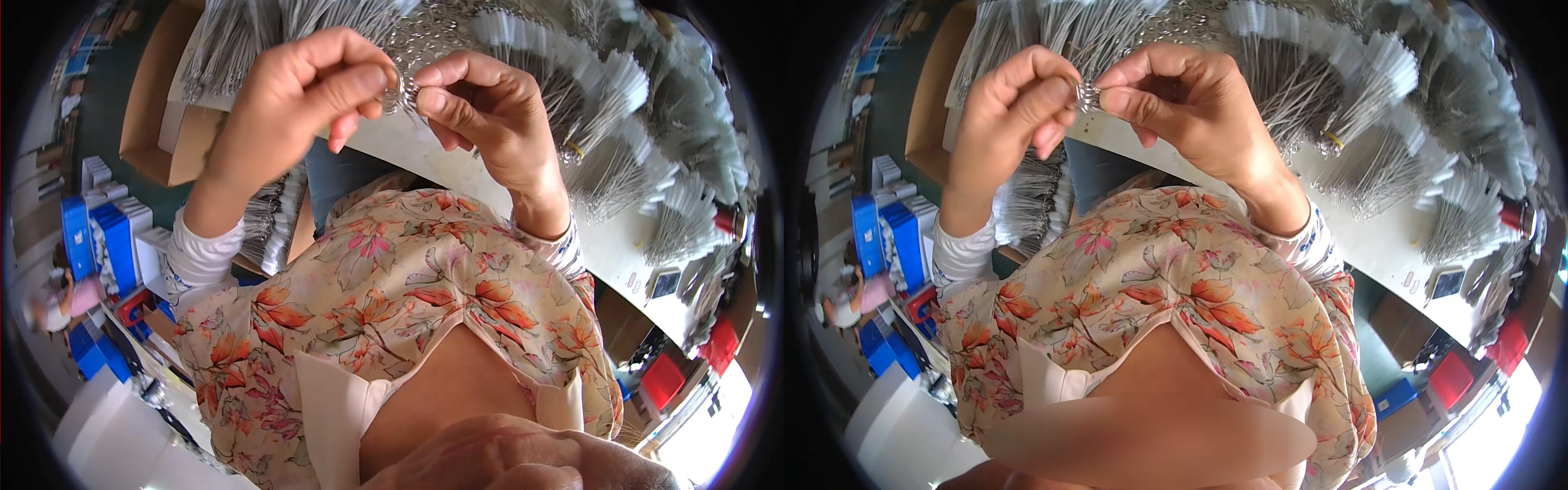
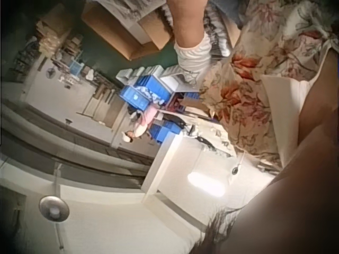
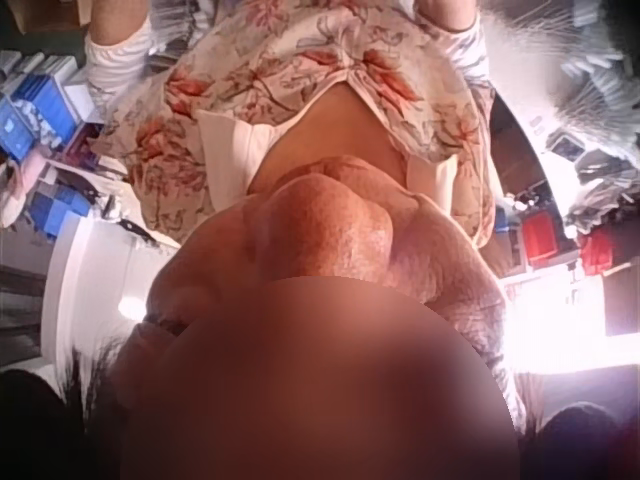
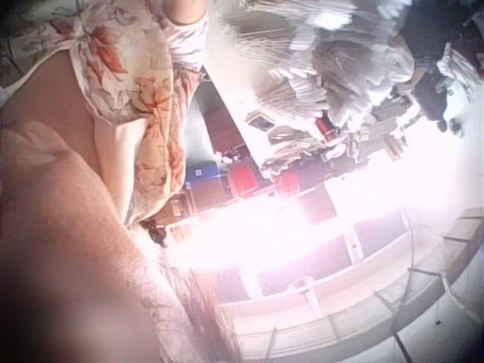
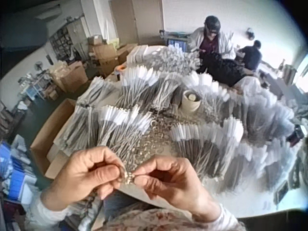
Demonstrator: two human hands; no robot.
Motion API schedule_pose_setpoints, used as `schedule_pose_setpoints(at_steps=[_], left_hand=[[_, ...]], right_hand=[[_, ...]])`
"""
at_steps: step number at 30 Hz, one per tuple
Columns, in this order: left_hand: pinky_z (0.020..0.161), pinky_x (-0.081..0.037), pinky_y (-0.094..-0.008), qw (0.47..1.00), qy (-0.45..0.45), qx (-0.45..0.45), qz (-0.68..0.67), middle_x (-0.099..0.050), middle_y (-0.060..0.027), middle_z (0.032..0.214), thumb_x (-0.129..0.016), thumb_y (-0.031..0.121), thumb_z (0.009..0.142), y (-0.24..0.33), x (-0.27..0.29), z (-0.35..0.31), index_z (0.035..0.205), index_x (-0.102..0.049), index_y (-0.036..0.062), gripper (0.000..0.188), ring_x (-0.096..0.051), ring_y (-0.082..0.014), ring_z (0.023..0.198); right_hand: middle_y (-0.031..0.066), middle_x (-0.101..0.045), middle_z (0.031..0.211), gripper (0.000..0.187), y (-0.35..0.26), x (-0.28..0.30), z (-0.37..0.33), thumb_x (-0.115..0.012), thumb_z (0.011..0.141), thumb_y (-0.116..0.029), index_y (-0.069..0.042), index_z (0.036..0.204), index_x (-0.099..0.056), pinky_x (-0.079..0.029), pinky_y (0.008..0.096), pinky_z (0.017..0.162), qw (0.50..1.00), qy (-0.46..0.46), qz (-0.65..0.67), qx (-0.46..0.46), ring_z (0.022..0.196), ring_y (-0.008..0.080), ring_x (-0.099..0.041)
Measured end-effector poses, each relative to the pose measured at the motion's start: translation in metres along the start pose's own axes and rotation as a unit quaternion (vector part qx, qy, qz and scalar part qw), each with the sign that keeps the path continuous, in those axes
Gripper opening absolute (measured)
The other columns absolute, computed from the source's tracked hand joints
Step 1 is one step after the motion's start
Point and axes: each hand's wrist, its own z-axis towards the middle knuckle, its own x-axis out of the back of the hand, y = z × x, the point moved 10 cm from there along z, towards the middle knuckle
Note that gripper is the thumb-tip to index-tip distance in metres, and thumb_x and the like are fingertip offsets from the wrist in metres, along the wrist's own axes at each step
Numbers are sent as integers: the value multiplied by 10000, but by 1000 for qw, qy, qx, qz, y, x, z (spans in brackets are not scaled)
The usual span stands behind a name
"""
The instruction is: Assembling bundles of white industrial brushes by attaching metal rings to their ends.
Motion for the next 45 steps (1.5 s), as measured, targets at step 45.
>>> schedule_pose_setpoints(at_steps=[45], left_hand=[[681, -460, -391, 774, -109, 442, 441, -608, -95, 744, -642, 162, 732, -467, 163, -391, 787, -647, 85, 94, -603, -291, 753]], right_hand=[[46, -577, 666, 49, 177, -129, 40, -651, 758, -31, -23, 801, -630, -401, 226, 477, 860, -238, -451, -12, 533, 96, -516]])
